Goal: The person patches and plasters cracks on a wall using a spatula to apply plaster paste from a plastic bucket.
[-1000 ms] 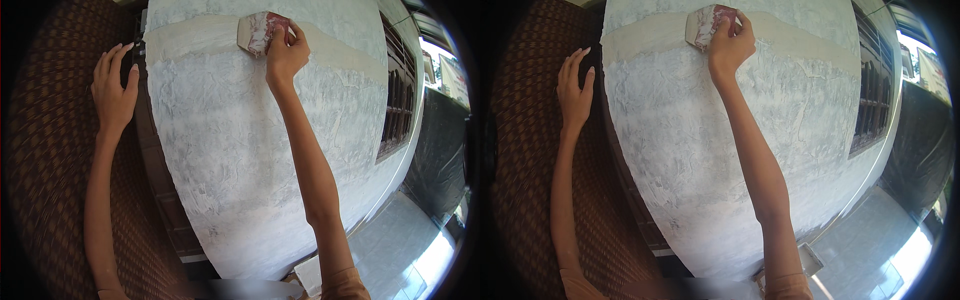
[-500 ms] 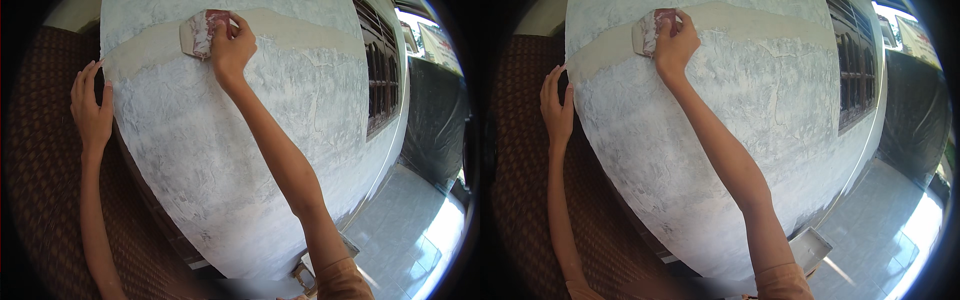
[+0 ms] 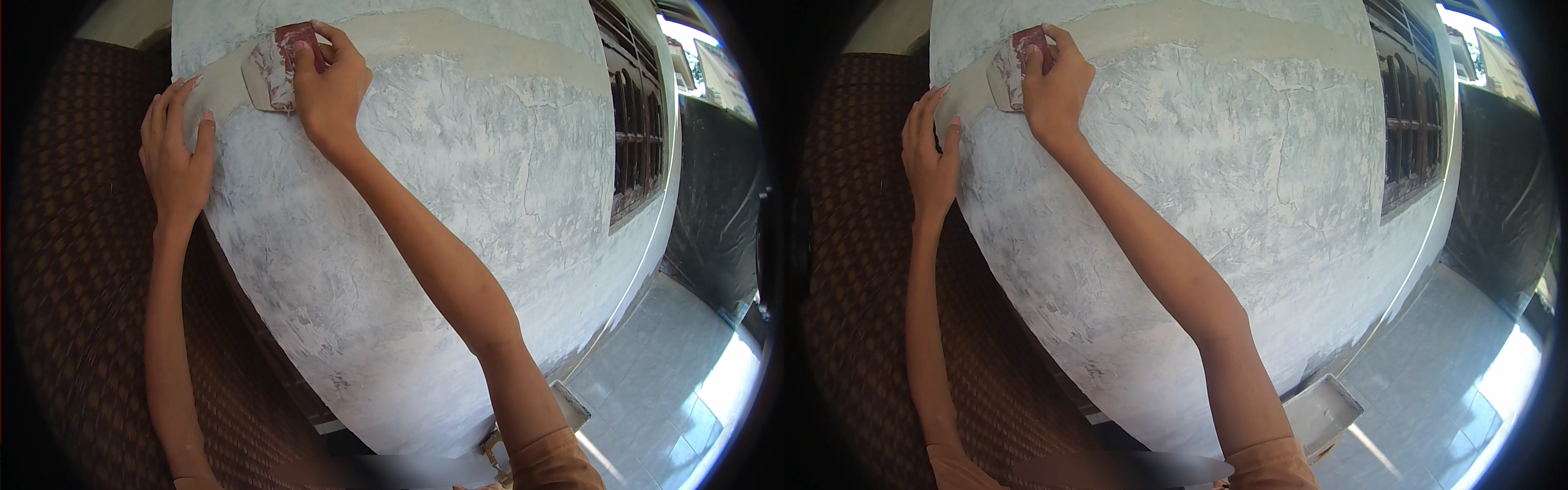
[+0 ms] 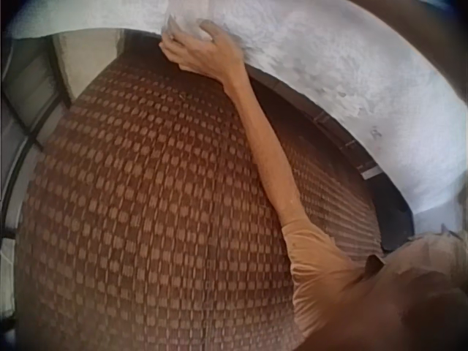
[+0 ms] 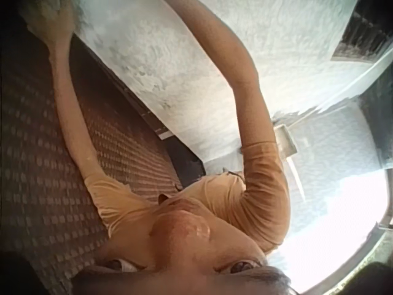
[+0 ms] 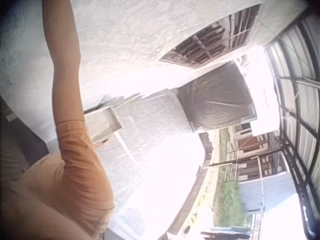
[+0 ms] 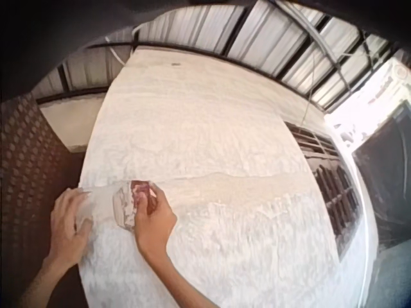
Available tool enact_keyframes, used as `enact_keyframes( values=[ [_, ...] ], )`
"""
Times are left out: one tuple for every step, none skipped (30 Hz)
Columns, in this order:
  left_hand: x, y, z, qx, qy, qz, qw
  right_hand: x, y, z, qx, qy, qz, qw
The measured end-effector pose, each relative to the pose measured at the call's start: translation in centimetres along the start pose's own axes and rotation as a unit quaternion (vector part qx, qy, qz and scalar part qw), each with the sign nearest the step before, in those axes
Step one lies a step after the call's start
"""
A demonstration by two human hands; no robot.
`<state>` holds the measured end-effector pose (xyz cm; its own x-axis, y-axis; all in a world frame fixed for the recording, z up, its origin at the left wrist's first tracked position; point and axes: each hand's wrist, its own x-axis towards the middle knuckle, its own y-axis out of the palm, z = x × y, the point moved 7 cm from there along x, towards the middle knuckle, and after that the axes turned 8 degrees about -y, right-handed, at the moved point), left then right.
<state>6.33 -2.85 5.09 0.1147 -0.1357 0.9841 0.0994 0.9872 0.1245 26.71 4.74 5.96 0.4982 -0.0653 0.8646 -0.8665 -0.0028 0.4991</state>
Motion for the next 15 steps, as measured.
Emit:
enact_keyframes(
  values=[
    [0.0,-0.2,0.6,0.004,-0.002,0.002,1.0,0.4,-1.1,-0.7,-0.006,0.015,-0.013,1.0],
    [0.1,-1.0,1.5,0.03,0.0,-0.011,0.999,1.0,-2.6,-1.4,-0.009,0.03,-0.025,0.999],
    [0.1,-1.4,2.1,0.051,0.002,-0.023,0.998,1.9,-4.7,-2.5,-0.023,0.043,-0.042,0.998],
    [0.2,-1.6,2.6,0.054,-0.002,-0.022,0.998,2.9,-6.8,-3.6,-0.037,0.056,-0.058,0.996],
    [0.4,-1.9,3.4,0.045,-0.012,-0.025,0.999,3.7,-8.8,-4.6,-0.024,0.063,-0.08,0.995],
    [0.7,-2.1,3.9,0.033,-0.022,-0.029,0.999,4.4,-10.7,-5.1,-0.013,0.067,-0.103,0.992],
    [0.7,-2.2,4.3,0.045,-0.015,-0.03,0.998,4.7,-11.8,-5.3,0.014,0.066,-0.137,0.988],
    [0.7,-2.0,4.4,0.046,-0.02,-0.029,0.998,5.0,-12.4,-4.7,0.038,0.062,-0.173,0.982],
    [0.7,-2.0,4.2,0.042,-0.016,-0.03,0.999,4.8,-12.3,-4.3,0.042,0.059,-0.186,0.98],
    [0.8,-2.2,3.8,0.038,-0.009,-0.033,0.999,4.5,-11.4,-3.7,0.044,0.06,-0.184,0.98],
    [0.6,-2.1,3.8,0.037,-0.013,-0.036,0.999,4.0,-8.9,-3.4,0.069,0.052,-0.125,0.988],
    [0.3,-2.2,4.1,0.042,-0.014,-0.036,0.998,3.1,-6.1,-3.0,0.094,0.043,-0.066,0.992],
    [0.1,-2.1,4.2,0.045,-0.015,-0.034,0.998,2.0,-3.6,-1.9,0.085,0.024,-0.025,0.996],
    [0.2,-1.9,3.9,0.042,-0.014,-0.033,0.998,1.0,-1.3,-0.7,0.072,0.002,0.012,0.997],
    [0.1,-1.6,3.7,0.035,-0.012,-0.033,0.999,0.0,0.5,-0.5,0.095,0.002,0.02,0.995]
  ],
)
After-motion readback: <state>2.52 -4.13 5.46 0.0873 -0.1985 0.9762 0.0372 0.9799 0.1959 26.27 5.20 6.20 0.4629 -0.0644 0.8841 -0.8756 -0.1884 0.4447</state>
